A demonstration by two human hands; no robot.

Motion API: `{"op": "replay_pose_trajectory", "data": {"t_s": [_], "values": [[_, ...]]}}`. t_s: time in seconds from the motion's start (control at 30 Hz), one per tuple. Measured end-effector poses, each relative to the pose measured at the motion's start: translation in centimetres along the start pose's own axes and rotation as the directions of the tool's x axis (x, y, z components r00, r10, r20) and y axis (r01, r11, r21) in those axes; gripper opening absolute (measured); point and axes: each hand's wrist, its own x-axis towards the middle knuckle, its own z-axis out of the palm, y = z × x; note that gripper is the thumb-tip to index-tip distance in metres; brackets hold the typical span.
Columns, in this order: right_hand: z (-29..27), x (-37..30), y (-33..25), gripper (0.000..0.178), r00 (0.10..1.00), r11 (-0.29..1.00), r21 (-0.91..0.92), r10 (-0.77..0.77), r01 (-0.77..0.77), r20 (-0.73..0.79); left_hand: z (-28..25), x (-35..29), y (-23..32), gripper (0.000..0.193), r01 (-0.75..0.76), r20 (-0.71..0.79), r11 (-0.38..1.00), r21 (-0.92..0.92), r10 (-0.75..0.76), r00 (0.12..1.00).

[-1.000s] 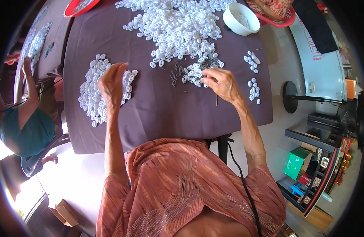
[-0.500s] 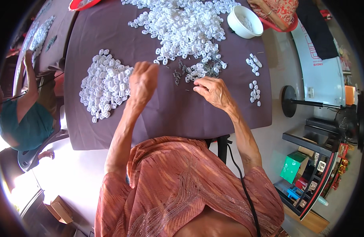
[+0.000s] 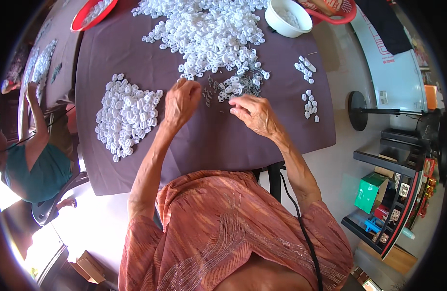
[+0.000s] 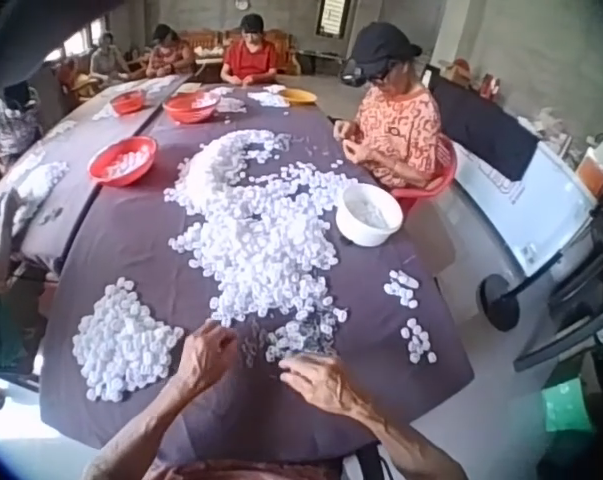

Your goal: The person assembles small plastic components by inserting metal pins into plastic housings using a manual pick tool.

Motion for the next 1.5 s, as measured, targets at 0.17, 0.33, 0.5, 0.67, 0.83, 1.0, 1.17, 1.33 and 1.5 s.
{"op": "replay_pose_trajectory", "data": {"t_s": [0.17, 0.33, 0.5, 0.67, 0.83, 1.0, 1.17, 1.33, 1.5], "values": [[0.0, 1.1, -2.1, 0.016, 0.982, 0.988, 0.092, -0.112, 0.126, -0.15, -0.7, -2.0, 4.8, 0.013, 0.527, 0.471, 0.567, -0.633, -0.258, 0.843], [-0.1, 0.8, -2.8, 0.014, 0.998, 0.979, 0.197, -0.041, 0.051, -0.055, -0.9, -2.6, 5.0, 0.012, 0.659, 0.623, 0.184, -0.73, -0.218, 0.751], [0.5, 0.1, -2.2, 0.008, 0.99, 0.881, 0.47, 0.113, -0.06, -0.085, -0.5, -2.8, 5.0, 0.013, 0.678, 0.657, 0.09, -0.73, -0.183, 0.732], [0.3, -0.1, -1.5, 0.007, 0.984, 0.909, 0.411, 0.13, -0.07, -0.12, 0.0, -2.7, 5.4, 0.016, 0.668, 0.636, 0.146, -0.73, -0.214, 0.742], [-0.2, -1.5, 0.2, 0.006, 0.969, 0.902, 0.404, 0.219, -0.155, -0.116, -0.3, -2.0, 4.2, 0.024, 0.333, 0.255, 0.857, -0.393, -0.247, 0.935], [1.1, -3.3, 0.5, 0.005, 0.957, 0.85, 0.448, 0.286, -0.277, 0.049, 0.7, 0.5, 0.6, 0.035, -0.099, -0.113, 0.95, 0.295, 0.138, 0.984], [2.2, -4.2, 0.7, 0.006, 0.966, 0.899, 0.354, 0.249, -0.257, 0.068, 2.0, -1.0, 0.0, 0.036, -0.128, -0.011, 0.926, 0.355, 0.141, 0.99], [2.3, -4.2, 1.0, 0.007, 0.958, 0.883, 0.374, 0.277, -0.283, 0.07, 1.6, -3.2, 0.3, 0.031, -0.167, 0.002, 0.94, 0.297, 0.175, 0.985], [3.1, -4.5, 1.9, 0.006, 0.944, 0.818, 0.487, 0.328, -0.308, 0.045, 0.9, -4.6, 0.3, 0.026, -0.194, -0.039, 0.95, 0.245, 0.209, 0.977]]}}
